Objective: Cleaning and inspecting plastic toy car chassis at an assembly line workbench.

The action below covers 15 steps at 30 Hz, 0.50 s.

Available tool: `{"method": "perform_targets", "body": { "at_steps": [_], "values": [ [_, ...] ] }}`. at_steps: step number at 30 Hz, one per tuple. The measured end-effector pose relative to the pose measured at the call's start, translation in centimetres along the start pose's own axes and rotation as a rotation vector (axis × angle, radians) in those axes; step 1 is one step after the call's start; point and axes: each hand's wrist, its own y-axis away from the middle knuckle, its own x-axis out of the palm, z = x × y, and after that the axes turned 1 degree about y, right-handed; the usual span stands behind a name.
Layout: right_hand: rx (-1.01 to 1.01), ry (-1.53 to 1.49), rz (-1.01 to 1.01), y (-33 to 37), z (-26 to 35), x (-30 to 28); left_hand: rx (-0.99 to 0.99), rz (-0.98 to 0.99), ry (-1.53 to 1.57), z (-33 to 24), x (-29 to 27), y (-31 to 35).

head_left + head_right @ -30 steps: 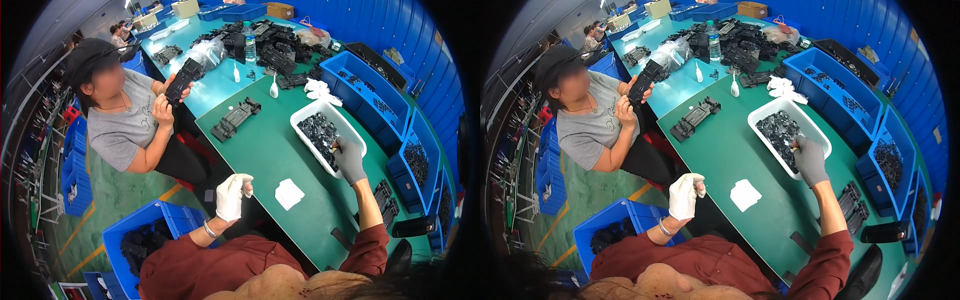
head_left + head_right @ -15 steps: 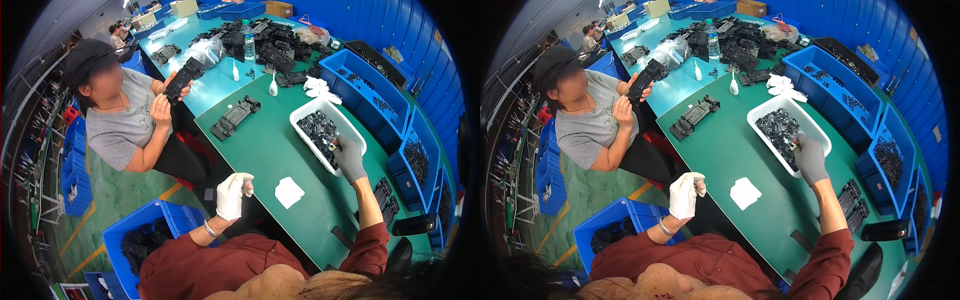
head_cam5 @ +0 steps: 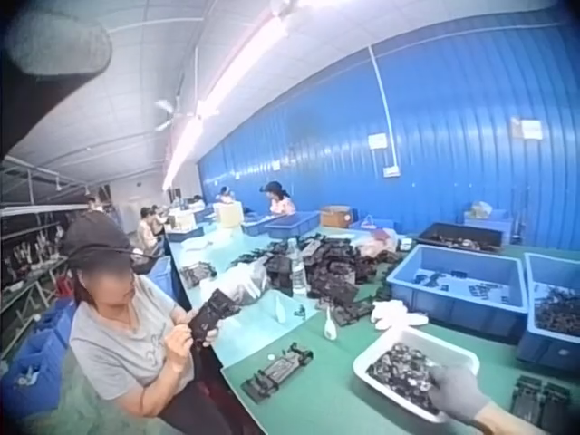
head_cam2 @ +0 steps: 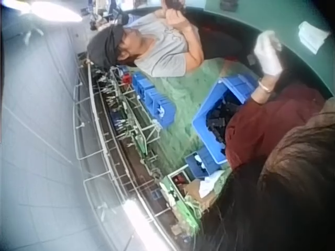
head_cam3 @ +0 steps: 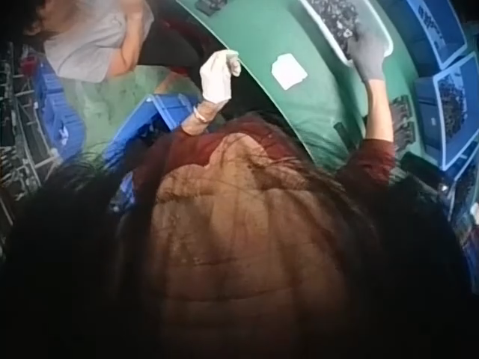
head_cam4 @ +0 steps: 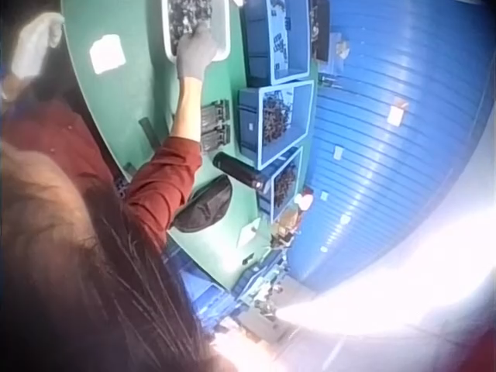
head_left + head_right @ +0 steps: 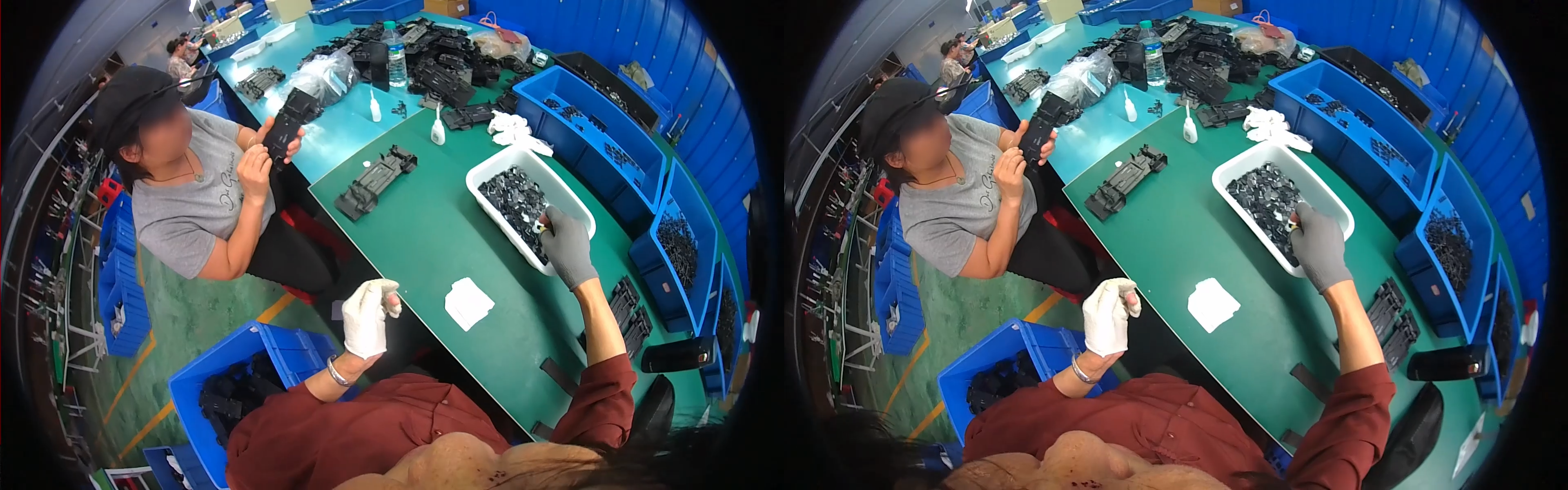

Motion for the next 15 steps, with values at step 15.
{"method": "perform_targets", "body": {
  "at_steps": [15],
  "values": [
    [-0.127, 0.211, -0.034, 0.0, -0.6, 0.6, -0.017, -0.01, -0.09, 0.6, -0.3, 0.7]
  ]
}}
